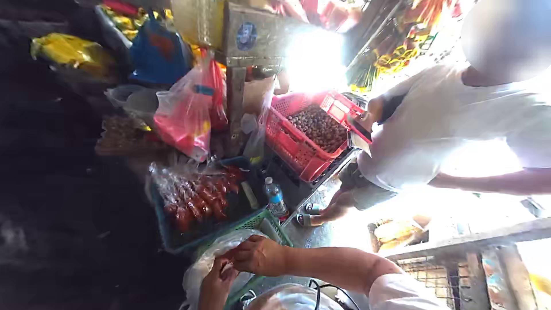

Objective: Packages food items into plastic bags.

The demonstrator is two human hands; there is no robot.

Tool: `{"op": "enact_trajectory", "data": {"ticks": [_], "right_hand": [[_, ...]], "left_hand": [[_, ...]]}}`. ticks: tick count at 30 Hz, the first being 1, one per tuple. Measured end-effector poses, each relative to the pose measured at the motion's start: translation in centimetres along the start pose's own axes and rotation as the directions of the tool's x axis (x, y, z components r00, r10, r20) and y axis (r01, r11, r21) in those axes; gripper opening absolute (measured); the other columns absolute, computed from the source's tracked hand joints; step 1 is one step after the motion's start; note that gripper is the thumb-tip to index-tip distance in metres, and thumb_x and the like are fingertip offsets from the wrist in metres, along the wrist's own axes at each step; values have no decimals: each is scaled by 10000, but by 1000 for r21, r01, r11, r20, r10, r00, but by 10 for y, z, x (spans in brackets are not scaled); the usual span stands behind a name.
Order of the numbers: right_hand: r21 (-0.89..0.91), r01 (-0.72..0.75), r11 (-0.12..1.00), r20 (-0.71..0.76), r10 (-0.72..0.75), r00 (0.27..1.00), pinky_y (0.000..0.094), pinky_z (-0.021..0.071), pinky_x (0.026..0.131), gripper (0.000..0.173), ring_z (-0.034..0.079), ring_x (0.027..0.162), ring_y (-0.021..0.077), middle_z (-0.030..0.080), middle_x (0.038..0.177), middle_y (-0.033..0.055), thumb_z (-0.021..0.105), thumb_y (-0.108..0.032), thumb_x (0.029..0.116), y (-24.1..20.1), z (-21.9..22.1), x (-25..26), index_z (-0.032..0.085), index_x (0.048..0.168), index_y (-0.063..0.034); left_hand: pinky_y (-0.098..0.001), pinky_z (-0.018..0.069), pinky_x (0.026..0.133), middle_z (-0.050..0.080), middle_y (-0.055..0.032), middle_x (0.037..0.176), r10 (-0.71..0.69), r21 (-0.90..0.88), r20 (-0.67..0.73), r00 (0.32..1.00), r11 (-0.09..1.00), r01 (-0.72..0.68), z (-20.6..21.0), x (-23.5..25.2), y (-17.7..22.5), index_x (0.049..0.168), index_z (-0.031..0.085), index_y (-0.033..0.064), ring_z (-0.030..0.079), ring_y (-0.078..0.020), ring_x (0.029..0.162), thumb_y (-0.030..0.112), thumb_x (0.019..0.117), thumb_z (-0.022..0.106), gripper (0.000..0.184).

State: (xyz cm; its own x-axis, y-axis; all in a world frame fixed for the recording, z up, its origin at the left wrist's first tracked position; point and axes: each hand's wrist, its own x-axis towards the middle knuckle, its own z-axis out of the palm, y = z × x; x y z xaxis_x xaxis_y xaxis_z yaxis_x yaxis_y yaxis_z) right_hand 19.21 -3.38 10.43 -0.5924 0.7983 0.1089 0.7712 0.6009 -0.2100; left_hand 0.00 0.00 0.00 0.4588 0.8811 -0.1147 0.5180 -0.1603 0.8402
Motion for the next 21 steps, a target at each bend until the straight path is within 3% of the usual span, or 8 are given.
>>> {"op": "enact_trajectory", "data": {"ticks": [4, 6, 8, 11, 15, 18, 19, 21], "right_hand": [[-26, -4, 1000, -89, 1, 996, 445, 560, 850, 118, 686, 1058, 257, 738, 1125, 50, 659, -73, 958, 5, -1, -10, 761, 1014, -96], [39, -44, 998, -101, 47, 994, 455, 561, 860, 189, 688, 1074, 270, 740, 1150, 63, 651, -3, 933, 6, -7, -15, 771, 1048, -92], [113, -122, 986, -132, 137, 982, 491, 573, 882, 261, 700, 1079, 303, 743, 1146, 101, 657, 79, 874, 9, -10, -20, 769, 1056, -71], [176, -297, 938, -140, 323, 936, 493, 573, 935, 256, 703, 1101, 333, 733, 1144, 168, 631, 98, 869, 19, 1, -28, 750, 1065, -14], [293, -580, 760, 237, 530, 814, 583, 525, 963, 402, 642, 1178, 414, 645, 1299, 238, 571, 91, 919, 29, 39, -32, 657, 1298, -11], [268, -668, 694, 513, 485, 708, 684, 473, 984, 498, 599, 1218, 484, 587, 1374, 279, 612, 51, 926, 36, 66, -29, 555, 1416, -20], [258, -665, 701, 553, 457, 697, 687, 460, 998, 440, 588, 1229, 493, 584, 1369, 289, 616, -16, 968, 37, 69, -27, 559, 1403, -9], [316, -616, 722, 486, 434, 758, 646, 456, 1038, 374, 584, 1259, 457, 602, 1366, 266, 602, -120, 1012, 33, 67, -23, 602, 1375, -26]], "left_hand": [[-636, 534, 879, 699, -303, 1011, 26, -29, 2, 1000, 999, -26, 0, 5, -4, 1160, 649, -111, 698, -449, 948, 149, 881, 783, 405], [-639, 531, 882, 697, -309, 1010, 26, -28, -2, 1000, 999, -26, -2, 8, -7, 1152, 650, -118, 694, -457, 953, 187, 882, 791, 432], [-645, 516, 924, 697, -312, 1055, -13, -30, 10, 1000, 999, 13, -4, 10, -11, 1188, 642, -118, 687, -465, 1007, 231, 889, 787, 482], [-618, 493, 995, 682, -310, 1147, -73, -45, 43, 996, 996, 75, -11, 13, -13, 1237, 627, -110, 664, -454, 1104, 245, 910, 770, 504], [-576, 497, 1019, 678, -307, 1166, -90, -80, 46, 995, 992, 93, -9, 13, -13, 1242, 621, -114, 664, -426, 1122, 227, 904, 782, 506], [-551, 515, 991, 690, -285, 1124, -105, -77, 72, 992, 991, 110, -8, 14, -13, 1218, 627, -102, 678, -395, 1078, 250, 902, 787, 500], [-550, 517, 983, 692, -282, 1114, -107, -72, 77, 991, 991, 113, -7, 15, -13, 1211, 629, -102, 680, -393, 1066, 259, 904, 786, 499], [-553, 521, 970, 696, -276, 1098, -110, -72, 72, 991, 991, 116, -6, 16, -13, 1204, 633, -97, 684, -391, 1046, 260, 905, 786, 490]]}}
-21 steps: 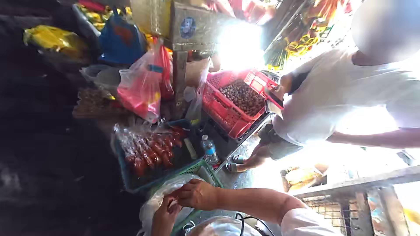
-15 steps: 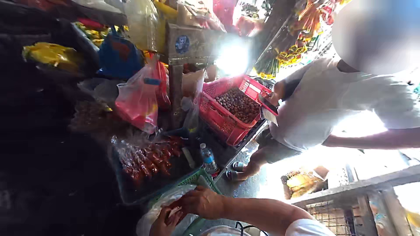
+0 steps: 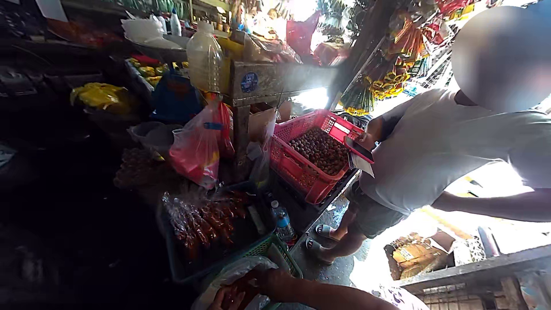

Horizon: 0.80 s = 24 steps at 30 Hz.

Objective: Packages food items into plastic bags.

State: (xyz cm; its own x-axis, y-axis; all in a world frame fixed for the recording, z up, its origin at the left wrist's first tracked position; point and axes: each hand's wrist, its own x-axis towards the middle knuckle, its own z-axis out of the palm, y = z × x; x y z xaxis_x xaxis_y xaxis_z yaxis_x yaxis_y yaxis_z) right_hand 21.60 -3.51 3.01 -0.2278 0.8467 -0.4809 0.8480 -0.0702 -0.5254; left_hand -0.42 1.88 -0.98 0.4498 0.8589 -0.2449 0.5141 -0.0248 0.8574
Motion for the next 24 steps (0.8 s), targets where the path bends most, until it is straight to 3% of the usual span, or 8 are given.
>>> {"op": "enact_trajectory", "data": {"ticks": [3, 6, 10, 16, 21, 24], "right_hand": [[127, 227, 965, -245, -191, 950, 522, 449, 1104, 300, 591, 1276, 376, 641, 1326, 228, 618, -130, 1007, -16, -5, -3, 678, 1280, -23], [94, 381, 920, -362, -325, 874, 510, 462, 1090, 266, 592, 1258, 398, 640, 1299, 252, 694, -119, 950, -34, -7, 4, 718, 1180, 14], [51, 391, 919, -322, -356, 878, 542, 445, 1096, 288, 548, 1301, 435, 594, 1375, 261, 745, -107, 911, -46, -6, 11, 726, 1170, 19], [13, 423, 906, -349, -392, 851, 527, 449, 1098, 225, 563, 1285, 434, 621, 1334, 264, 709, -36, 906, -52, -2, 9, 729, 1111, 54], [-29, 333, 942, -343, -322, 882, 594, 454, 1056, 275, 504, 1358, 418, 557, 1437, 224, 729, -135, 916, -60, -5, 6, 719, 1147, 14], [-80, 358, 930, -446, -355, 822, 560, 499, 1039, 231, 568, 1312, 387, 606, 1398, 203, 736, -161, 915, -60, -4, 2, 749, 1098, -20]], "left_hand": [[-559, 522, 972, 696, -286, 1097, 14, -18, -14, 1000, 1000, -15, 3, 0, -3, 1201, 633, -105, 685, -397, 1048, 215, 899, 786, 465], [-581, 513, 971, 681, -313, 1112, 16, -2, 1, 1000, 1000, -16, 1, -2, 4, 1230, 611, -124, 677, -426, 1054, 116, 890, 765, 444], [-582, 527, 944, 687, -301, 1078, 21, -4, -3, 1000, 1000, -21, 4, -3, 5, 1233, 607, -123, 688, -410, 1009, 46, 860, 762, 438], [-558, 537, 915, 688, -285, 1053, 42, -50, -38, 998, 998, -44, 5, -11, 6, 1221, 609, -122, 687, -384, 984, 7, 845, 751, 422], [-565, 540, 899, 692, -286, 1041, 58, -53, -94, 994, 997, -63, 4, -14, 9, 1216, 611, -126, 692, -386, 972, 5, 844, 732, 413], [-527, 553, 936, 698, -244, 1092, 14, -83, -98, 995, 996, -23, 2, -15, 21, 1258, 613, -83, 695, -336, 1016, 72, 898, 727, 409]]}}
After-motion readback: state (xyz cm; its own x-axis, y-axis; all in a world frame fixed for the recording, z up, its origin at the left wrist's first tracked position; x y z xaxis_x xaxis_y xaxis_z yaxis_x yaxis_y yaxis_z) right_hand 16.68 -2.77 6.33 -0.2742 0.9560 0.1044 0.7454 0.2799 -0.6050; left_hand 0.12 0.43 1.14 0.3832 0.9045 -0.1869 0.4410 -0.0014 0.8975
